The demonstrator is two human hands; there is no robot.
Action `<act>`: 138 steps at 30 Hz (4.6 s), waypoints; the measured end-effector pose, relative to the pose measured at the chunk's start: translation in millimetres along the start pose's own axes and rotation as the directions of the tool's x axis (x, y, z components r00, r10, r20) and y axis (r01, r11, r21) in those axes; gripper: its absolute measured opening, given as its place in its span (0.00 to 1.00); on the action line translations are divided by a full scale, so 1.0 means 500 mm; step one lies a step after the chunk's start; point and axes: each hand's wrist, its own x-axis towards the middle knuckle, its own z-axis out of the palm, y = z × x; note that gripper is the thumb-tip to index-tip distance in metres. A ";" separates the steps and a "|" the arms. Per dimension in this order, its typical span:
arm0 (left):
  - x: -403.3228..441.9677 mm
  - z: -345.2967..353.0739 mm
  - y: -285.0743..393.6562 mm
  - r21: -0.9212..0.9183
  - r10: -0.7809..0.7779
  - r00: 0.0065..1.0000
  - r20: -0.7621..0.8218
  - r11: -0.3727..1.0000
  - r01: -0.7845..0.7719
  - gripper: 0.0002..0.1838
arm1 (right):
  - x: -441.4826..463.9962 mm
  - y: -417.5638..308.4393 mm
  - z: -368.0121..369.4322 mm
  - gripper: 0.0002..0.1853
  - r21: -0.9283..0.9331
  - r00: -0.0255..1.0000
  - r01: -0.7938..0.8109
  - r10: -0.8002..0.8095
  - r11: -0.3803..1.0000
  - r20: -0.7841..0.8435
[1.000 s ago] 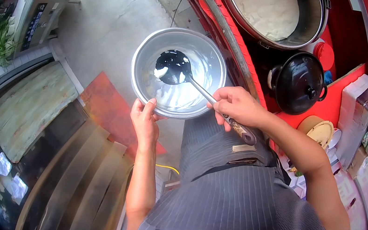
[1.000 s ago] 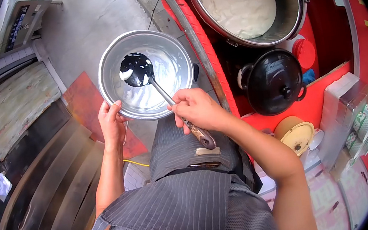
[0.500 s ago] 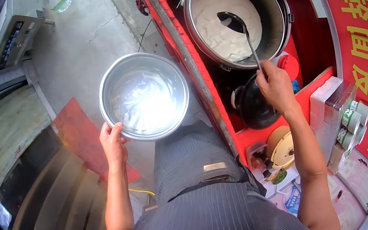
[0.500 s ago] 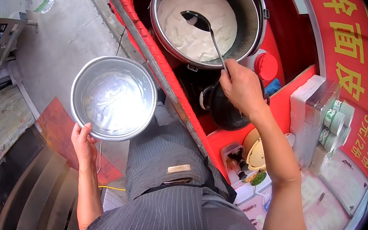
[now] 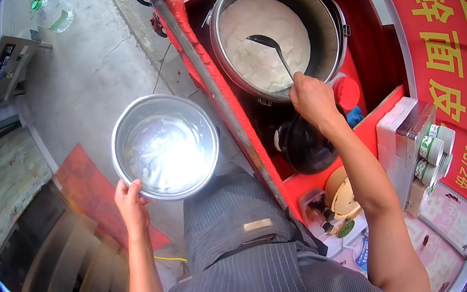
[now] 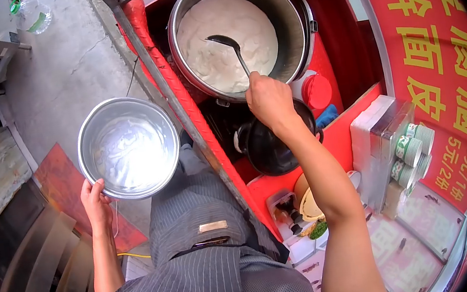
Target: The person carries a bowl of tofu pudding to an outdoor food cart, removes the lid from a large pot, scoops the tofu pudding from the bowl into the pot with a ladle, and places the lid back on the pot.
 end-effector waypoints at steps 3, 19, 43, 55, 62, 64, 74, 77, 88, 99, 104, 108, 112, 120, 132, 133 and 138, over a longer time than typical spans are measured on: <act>0.002 0.008 0.017 0.023 0.013 1.000 0.011 1.000 -0.013 0.07 | -0.021 -0.007 -0.014 0.07 0.026 0.997 -0.009 0.011 1.000 -0.075; -0.059 0.047 -0.008 0.078 0.166 0.985 0.038 0.983 -0.168 0.14 | -0.132 -0.333 0.026 0.15 0.522 0.545 -0.837 -0.342 -0.164 0.766; -0.131 0.077 -0.102 0.200 0.354 0.935 0.022 0.915 -0.351 0.19 | -0.079 -0.401 0.178 0.11 0.167 0.577 -0.669 -0.364 -0.724 0.731; -0.078 0.070 -0.080 -0.083 0.115 0.987 -0.113 0.989 -0.125 0.07 | -0.159 -0.312 -0.026 0.14 0.557 0.607 -0.794 -0.345 -0.241 0.716; -0.037 0.039 -0.082 -0.027 0.080 0.987 -0.140 0.996 -0.085 0.10 | -0.201 -0.163 -0.163 0.15 0.730 0.747 -0.664 -0.149 -0.162 0.648; -0.038 0.049 -0.068 0.000 0.052 0.987 -0.152 0.999 -0.053 0.09 | -0.190 -0.115 -0.164 0.16 0.792 0.790 -0.608 0.056 -0.060 0.611; -0.024 0.051 -0.080 0.017 -0.020 0.988 -0.151 1.000 0.023 0.07 | -0.062 0.036 -0.007 0.12 0.528 0.947 -0.301 0.315 0.794 0.065; -0.025 0.059 -0.077 0.029 -0.022 0.990 -0.137 0.999 0.026 0.07 | -0.044 0.025 0.019 0.13 0.368 0.963 -0.263 0.264 0.892 0.050; -0.021 0.070 -0.066 0.022 -0.009 0.996 -0.093 1.000 0.011 0.06 | -0.076 -0.010 -0.037 0.13 0.486 0.955 -0.244 0.294 0.840 -0.029; -0.013 0.019 -0.080 -0.221 0.012 0.990 -0.142 0.974 -0.044 0.09 | -0.216 -0.180 -0.099 0.16 0.915 0.981 -0.196 0.068 0.352 0.183; -0.026 -0.007 -0.086 -0.241 0.046 0.987 -0.152 0.967 -0.082 0.09 | -0.228 -0.295 -0.019 0.10 0.859 0.899 -0.235 -0.235 0.454 0.370; -0.037 -0.024 -0.091 -0.220 0.043 0.991 -0.123 0.973 -0.070 0.11 | -0.206 -0.394 0.069 0.10 0.780 0.813 -0.209 -0.338 0.589 0.473; -0.063 0.003 -0.072 -0.217 0.058 0.985 -0.163 0.972 -0.093 0.05 | -0.193 -0.467 0.113 0.14 0.691 0.776 -0.144 -0.352 0.708 0.523; -0.075 -0.005 -0.093 -0.190 0.092 0.984 -0.154 0.974 -0.121 0.07 | -0.192 -0.506 0.124 0.14 0.697 0.761 -0.183 -0.348 0.694 0.547; -0.072 -0.025 -0.097 -0.203 0.072 0.990 -0.119 0.975 -0.095 0.07 | -0.170 -0.418 0.080 0.13 0.541 0.389 -0.729 -0.397 0.419 0.831; -0.071 -0.027 -0.094 -0.214 0.073 0.992 -0.105 0.972 -0.095 0.07 | -0.170 -0.401 0.063 0.13 0.542 0.399 -0.727 -0.383 0.423 0.833; -0.062 -0.029 -0.096 -0.181 0.059 0.991 -0.123 0.980 -0.081 0.08 | -0.185 -0.283 -0.062 0.11 0.643 0.569 -0.738 -0.323 0.204 0.756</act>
